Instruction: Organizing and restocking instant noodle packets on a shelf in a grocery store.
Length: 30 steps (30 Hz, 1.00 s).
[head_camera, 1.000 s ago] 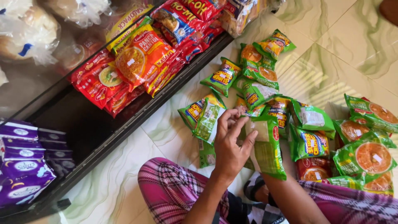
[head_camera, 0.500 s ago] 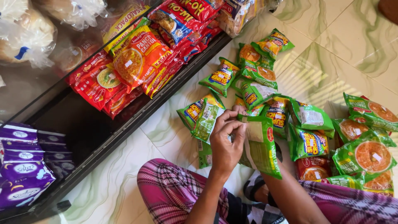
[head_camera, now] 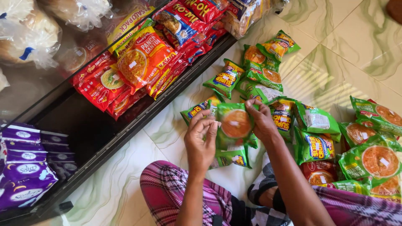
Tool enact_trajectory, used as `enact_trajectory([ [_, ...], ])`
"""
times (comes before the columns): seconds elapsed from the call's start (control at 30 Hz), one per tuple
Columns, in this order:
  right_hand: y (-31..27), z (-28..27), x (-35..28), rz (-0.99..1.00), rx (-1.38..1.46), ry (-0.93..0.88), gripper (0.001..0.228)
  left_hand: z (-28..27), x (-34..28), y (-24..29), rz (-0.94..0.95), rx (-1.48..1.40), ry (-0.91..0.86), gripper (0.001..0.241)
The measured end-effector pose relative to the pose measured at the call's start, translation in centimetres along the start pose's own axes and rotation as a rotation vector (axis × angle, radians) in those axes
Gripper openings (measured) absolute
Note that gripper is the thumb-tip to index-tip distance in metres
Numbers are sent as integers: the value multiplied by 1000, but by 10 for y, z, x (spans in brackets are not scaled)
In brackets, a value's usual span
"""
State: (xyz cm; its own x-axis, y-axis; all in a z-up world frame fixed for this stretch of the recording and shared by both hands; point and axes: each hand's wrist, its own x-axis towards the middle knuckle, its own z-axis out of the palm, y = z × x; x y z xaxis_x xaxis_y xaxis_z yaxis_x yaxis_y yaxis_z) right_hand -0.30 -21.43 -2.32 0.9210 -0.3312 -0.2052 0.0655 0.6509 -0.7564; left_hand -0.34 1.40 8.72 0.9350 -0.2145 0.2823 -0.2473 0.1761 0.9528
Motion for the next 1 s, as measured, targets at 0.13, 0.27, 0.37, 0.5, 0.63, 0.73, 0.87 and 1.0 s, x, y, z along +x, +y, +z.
enact_trajectory([
  [0.13, 15, -3, 7, -47, -12, -12, 9, -6, 6, -5, 51, 398, -92, 12],
  [0.27, 14, 12, 1, 13, -52, 46, 12, 4, 4, -39, 62, 478, -50, 22],
  [0.37, 12, 15, -1, 16, -36, 41, 13, 14, 5, -49, 70, 499, -10, 24],
  [0.5, 10, 23, -5, 33, -38, 42, 15, 23, 5, -56, 78, 533, 13, 26],
  [0.63, 9, 23, -3, 39, -36, 42, 16, 27, 9, -57, 78, 553, 4, 24],
  [0.73, 4, 27, -7, 59, -4, 32, 16, 27, 12, -55, 31, 537, 10, 25],
  [0.87, -2, 35, -12, 94, 17, 4, 13, 20, 16, -69, 70, 507, 9, 45],
  [1.0, -7, 38, -16, 113, 11, -107, 15, 14, 27, -65, -53, 274, -66, 99],
])
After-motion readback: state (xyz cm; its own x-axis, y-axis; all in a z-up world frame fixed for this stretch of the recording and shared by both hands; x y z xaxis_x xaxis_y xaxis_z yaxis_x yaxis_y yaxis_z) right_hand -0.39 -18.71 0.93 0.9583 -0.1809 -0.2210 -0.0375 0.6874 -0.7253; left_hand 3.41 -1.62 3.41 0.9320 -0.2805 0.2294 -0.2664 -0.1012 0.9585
